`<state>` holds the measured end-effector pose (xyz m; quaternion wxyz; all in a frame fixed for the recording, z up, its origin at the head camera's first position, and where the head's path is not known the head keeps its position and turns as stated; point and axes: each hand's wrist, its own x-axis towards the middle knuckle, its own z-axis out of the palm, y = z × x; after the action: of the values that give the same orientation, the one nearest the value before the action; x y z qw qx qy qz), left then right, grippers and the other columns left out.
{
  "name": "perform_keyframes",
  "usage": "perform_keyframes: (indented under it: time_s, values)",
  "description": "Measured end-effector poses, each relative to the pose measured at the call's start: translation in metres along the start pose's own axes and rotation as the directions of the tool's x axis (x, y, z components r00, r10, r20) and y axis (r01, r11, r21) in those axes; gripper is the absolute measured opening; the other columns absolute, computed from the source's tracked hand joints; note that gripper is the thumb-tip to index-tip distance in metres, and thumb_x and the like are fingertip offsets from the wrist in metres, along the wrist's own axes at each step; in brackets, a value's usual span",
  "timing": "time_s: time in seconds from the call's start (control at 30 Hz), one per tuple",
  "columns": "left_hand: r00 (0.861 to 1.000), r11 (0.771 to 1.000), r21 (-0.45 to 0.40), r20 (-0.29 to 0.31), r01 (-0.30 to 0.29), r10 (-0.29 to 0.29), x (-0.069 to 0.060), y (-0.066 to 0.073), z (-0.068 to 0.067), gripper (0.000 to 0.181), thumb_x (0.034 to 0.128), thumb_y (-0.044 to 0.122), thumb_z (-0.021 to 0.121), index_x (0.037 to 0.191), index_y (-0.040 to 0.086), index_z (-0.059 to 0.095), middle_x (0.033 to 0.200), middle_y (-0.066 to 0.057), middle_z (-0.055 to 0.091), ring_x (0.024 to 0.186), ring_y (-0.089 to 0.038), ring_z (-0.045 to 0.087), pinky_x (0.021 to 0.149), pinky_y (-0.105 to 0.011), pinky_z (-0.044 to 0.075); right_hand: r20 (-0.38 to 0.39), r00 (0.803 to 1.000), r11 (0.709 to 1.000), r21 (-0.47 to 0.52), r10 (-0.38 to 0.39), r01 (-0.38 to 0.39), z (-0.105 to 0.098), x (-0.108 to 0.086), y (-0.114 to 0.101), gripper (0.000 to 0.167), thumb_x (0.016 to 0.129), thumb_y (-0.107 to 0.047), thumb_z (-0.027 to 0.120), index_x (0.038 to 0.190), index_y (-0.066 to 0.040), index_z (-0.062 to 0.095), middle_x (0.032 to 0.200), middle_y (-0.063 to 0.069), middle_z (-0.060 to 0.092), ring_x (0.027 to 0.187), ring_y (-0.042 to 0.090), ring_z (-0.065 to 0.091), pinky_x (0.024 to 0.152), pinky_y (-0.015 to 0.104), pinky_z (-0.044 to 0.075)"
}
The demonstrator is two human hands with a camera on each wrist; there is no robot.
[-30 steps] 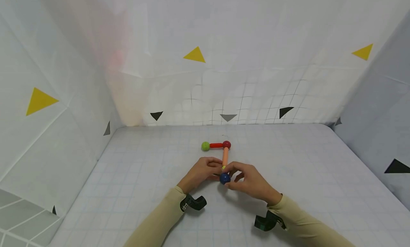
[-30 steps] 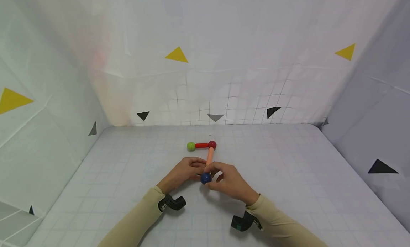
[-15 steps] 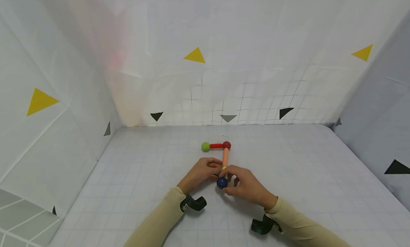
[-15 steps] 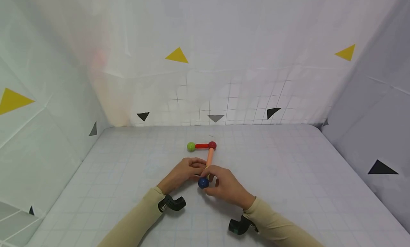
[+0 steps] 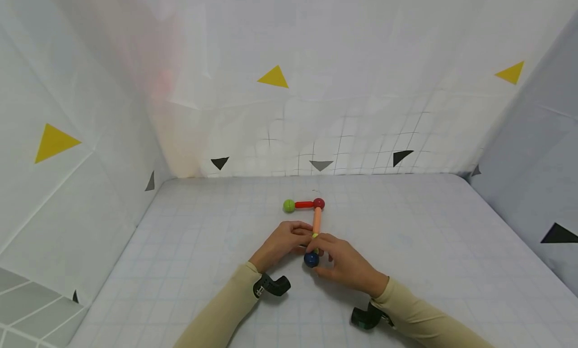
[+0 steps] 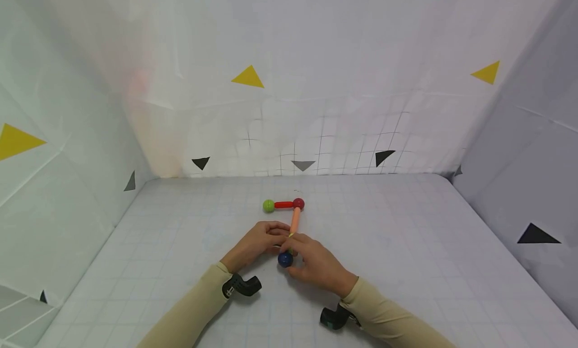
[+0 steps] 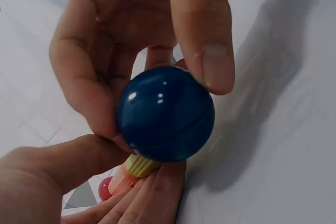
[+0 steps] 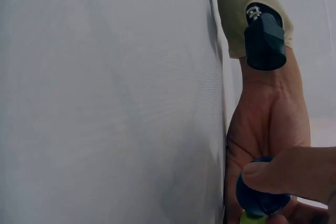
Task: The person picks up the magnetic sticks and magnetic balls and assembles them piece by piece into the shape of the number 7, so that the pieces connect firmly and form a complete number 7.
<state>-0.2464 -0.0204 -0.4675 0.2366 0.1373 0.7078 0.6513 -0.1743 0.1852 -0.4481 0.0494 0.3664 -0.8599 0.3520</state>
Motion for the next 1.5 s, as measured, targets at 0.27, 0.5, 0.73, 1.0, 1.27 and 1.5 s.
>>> perform_keyframes:
  time_s: [0.27, 0.5, 0.73, 1.0, 1.27, 1.5]
  values:
    - [1.0, 0.997, 0.081, -0.015, 0.0, 0.001, 0.0, 0.001, 0.0, 0.036, 0.0965, 0.021, 0.076, 0.128, 0.005, 0.07, 0.105, -0.003, 0.077, 0.103, -0.017, 0.069, 0.094, -0.036, 0.053, 0.021, 0.998, 0.99, -0.127, -0.063, 0.066, -0.001, -0.002, -0.002, 0.043, 0.08, -0.004, 0.089, 0.115, -0.01, 0.066, 0.123, 0.0, 0.06, 0.1, 0.013, 0.061, 0.086, 0.033, 0.056]
    - [1.0, 0.997, 0.083, -0.007, -0.004, 0.004, -0.002, 0.003, -0.003, 0.035, 0.0975, 0.02, 0.075, 0.129, 0.005, 0.069, 0.106, -0.003, 0.077, 0.103, -0.018, 0.069, 0.094, -0.036, 0.053, 0.028, 0.996, 0.984, -0.151, -0.086, 0.089, -0.001, -0.001, -0.001, 0.04, 0.082, -0.006, 0.088, 0.115, -0.011, 0.066, 0.124, 0.0, 0.061, 0.113, 0.016, 0.06, 0.094, 0.035, 0.055]
    - [1.0, 1.0, 0.013, 0.014, 0.009, -0.009, -0.003, 0.004, -0.005, 0.033, 0.0998, 0.017, 0.071, 0.13, 0.003, 0.068, 0.112, -0.006, 0.074, 0.099, -0.022, 0.071, 0.089, -0.035, 0.058, 0.033, 0.996, 0.983, -0.16, -0.086, 0.091, 0.001, 0.002, 0.0, 0.04, 0.082, -0.008, 0.088, 0.116, -0.012, 0.066, 0.123, -0.002, 0.062, 0.111, 0.014, 0.061, 0.093, 0.035, 0.056]
    - [1.0, 1.0, 0.018, 0.012, 0.004, -0.004, -0.003, 0.001, -0.005, 0.038, 0.0965, 0.02, 0.073, 0.13, 0.003, 0.067, 0.113, -0.007, 0.074, 0.1, -0.021, 0.07, 0.088, -0.034, 0.058, 0.029, 0.996, 0.986, -0.138, -0.087, 0.09, 0.002, 0.001, 0.0, 0.04, 0.082, -0.005, 0.088, 0.116, -0.012, 0.067, 0.122, -0.004, 0.062, 0.112, 0.013, 0.06, 0.092, 0.035, 0.055]
    - [1.0, 0.996, 0.085, -0.002, -0.014, 0.014, -0.004, 0.004, -0.007, 0.037, 0.0976, 0.024, 0.072, 0.13, 0.005, 0.069, 0.112, -0.003, 0.074, 0.1, -0.019, 0.071, 0.093, -0.035, 0.055, 0.019, 0.995, 0.987, -0.131, -0.093, 0.095, 0.002, 0.001, 0.001, 0.041, 0.083, -0.005, 0.086, 0.12, -0.01, 0.068, 0.125, 0.001, 0.063, 0.115, 0.014, 0.06, 0.093, 0.038, 0.055]
    - [1.0, 0.992, 0.127, -0.017, -0.013, 0.016, -0.008, 0.008, -0.013, 0.038, 0.1006, 0.017, 0.067, 0.134, -0.002, 0.064, 0.1, -0.01, 0.076, 0.087, -0.024, 0.075, 0.075, -0.035, 0.062, 0.043, 0.996, 0.991, -0.109, -0.078, 0.082, 0.002, 0.002, 0.0, 0.04, 0.083, -0.006, 0.088, 0.119, -0.01, 0.068, 0.123, -0.003, 0.063, 0.113, 0.013, 0.061, 0.095, 0.035, 0.055]
